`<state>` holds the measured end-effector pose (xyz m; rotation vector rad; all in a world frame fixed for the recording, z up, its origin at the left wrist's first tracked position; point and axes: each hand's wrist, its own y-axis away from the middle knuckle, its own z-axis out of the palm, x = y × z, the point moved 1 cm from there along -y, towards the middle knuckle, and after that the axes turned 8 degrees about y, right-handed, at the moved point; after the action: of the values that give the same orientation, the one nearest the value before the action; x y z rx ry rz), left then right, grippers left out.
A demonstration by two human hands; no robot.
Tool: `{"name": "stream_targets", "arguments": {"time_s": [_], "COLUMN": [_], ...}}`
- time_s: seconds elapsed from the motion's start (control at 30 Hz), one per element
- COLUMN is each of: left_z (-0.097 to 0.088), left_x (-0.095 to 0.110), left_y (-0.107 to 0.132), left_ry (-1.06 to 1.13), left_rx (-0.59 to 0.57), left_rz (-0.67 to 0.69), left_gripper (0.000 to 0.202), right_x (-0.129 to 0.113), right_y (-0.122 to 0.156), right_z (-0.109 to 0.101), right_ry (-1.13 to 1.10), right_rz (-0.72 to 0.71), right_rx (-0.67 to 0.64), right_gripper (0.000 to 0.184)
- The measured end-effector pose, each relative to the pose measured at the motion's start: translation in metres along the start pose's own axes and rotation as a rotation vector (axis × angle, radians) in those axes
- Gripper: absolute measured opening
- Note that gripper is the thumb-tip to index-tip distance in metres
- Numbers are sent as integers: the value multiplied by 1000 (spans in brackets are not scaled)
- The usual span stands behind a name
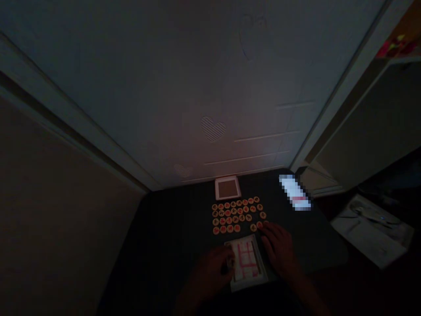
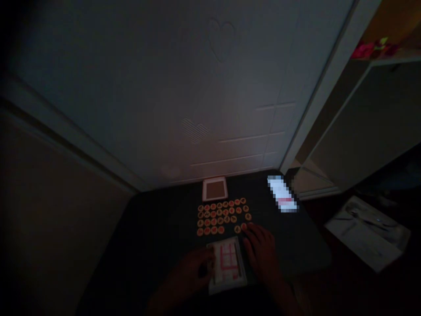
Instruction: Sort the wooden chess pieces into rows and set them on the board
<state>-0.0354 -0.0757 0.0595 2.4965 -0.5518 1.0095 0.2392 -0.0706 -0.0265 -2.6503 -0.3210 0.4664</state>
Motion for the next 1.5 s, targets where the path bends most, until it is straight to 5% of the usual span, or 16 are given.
{"name": "stream_targets", "arguments": {"time_s": [0.37,0.77,1.5], "left_z": [-2,9,22], "left_x": [-3,1,-21], "left_y": [1,2,3], "left_ry": [-12,-115,161], "left_rx": [12,48,224], "left_rz": [25,-83,-196], "left_gripper": [35,30,16], "right_x": [-27,-95,-102], "right_y": [7,12,4], "right_z": [-19,-21,6], "right_ry": [-191,-363,-231], "right_rz": [58,-132,-160], "right_rx": [113,-159,-240], "right_gripper": [22,17,18]}}
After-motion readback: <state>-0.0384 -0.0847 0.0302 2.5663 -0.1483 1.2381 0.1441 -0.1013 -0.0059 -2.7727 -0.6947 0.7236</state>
